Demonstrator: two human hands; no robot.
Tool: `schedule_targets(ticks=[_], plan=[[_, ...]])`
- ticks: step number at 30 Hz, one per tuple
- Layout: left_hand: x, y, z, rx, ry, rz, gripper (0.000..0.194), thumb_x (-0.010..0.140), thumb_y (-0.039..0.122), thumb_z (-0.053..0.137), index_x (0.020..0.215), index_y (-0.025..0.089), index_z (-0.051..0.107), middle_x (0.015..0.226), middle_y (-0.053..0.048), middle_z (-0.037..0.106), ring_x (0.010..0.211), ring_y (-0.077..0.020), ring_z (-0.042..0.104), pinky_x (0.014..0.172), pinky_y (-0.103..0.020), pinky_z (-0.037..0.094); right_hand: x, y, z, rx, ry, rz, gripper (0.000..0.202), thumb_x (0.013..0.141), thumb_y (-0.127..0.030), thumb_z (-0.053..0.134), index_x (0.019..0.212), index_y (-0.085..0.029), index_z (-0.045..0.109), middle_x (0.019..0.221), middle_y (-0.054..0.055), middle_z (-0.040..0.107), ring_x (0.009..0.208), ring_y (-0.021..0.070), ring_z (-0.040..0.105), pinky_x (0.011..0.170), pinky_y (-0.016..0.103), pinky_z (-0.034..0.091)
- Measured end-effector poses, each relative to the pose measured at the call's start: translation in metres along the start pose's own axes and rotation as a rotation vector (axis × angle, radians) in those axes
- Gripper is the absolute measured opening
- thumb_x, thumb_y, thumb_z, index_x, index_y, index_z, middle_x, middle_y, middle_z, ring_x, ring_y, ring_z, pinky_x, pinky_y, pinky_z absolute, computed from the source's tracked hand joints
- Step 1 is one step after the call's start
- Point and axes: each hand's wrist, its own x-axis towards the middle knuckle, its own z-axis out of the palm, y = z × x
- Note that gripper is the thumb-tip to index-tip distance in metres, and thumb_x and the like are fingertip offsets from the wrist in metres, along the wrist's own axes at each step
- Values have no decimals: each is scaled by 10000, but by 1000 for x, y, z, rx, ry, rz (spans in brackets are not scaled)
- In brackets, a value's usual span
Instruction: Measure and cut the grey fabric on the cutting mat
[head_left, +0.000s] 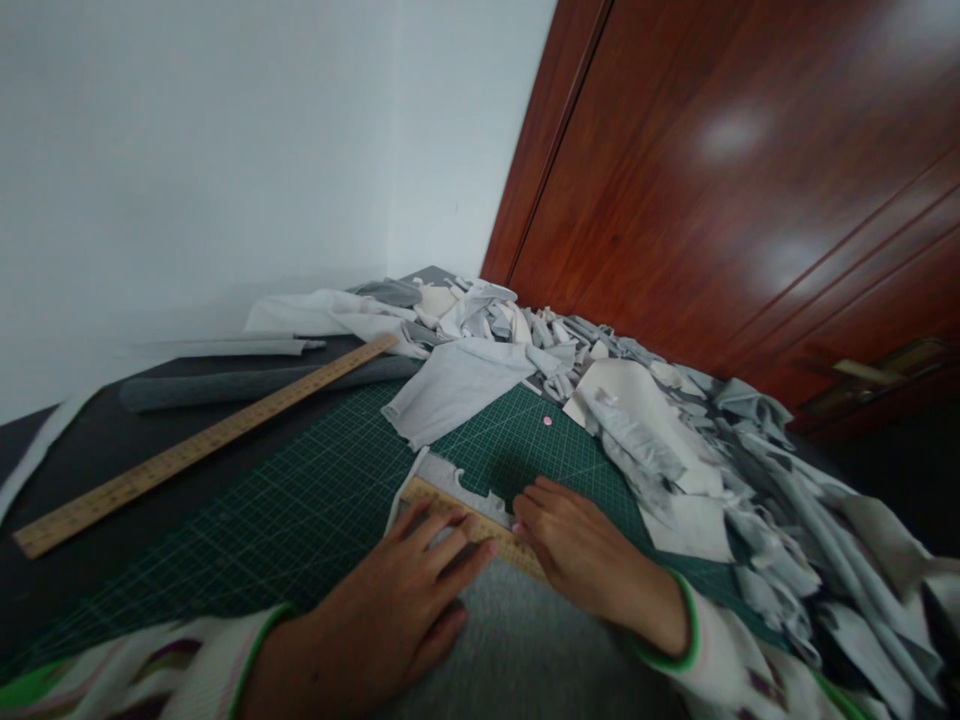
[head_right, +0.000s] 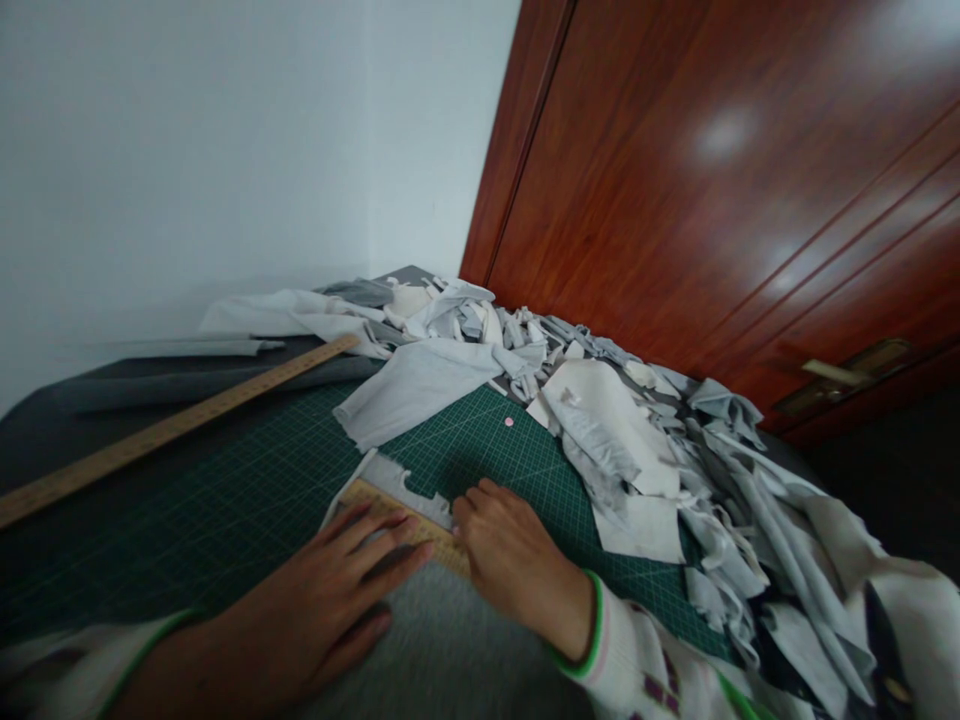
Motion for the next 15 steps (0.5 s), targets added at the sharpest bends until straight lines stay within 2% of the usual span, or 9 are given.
schedule_targets(ticks=[10, 15], plan=[[-2, -1, -1, 44, -50, -3, 555, 847, 156, 572, 1397, 184, 508, 1372, -127, 579, 1222, -330, 546, 1024, -540, 443, -20, 10, 1, 17, -36, 39, 165, 954, -88, 460, 903, -145, 606, 870, 67, 635, 908, 221, 591, 961, 385, 441], [-2, -2, -1, 56, -48, 4, 585, 852, 158, 573, 1428, 194, 474, 1402, -130, 559, 1237, -346, 539, 1001, -544, 459, -25, 12, -3, 11, -90, 70, 169, 946, -77, 468, 876, -151, 602, 885, 67, 639, 892, 223, 583, 852, 358, 464]])
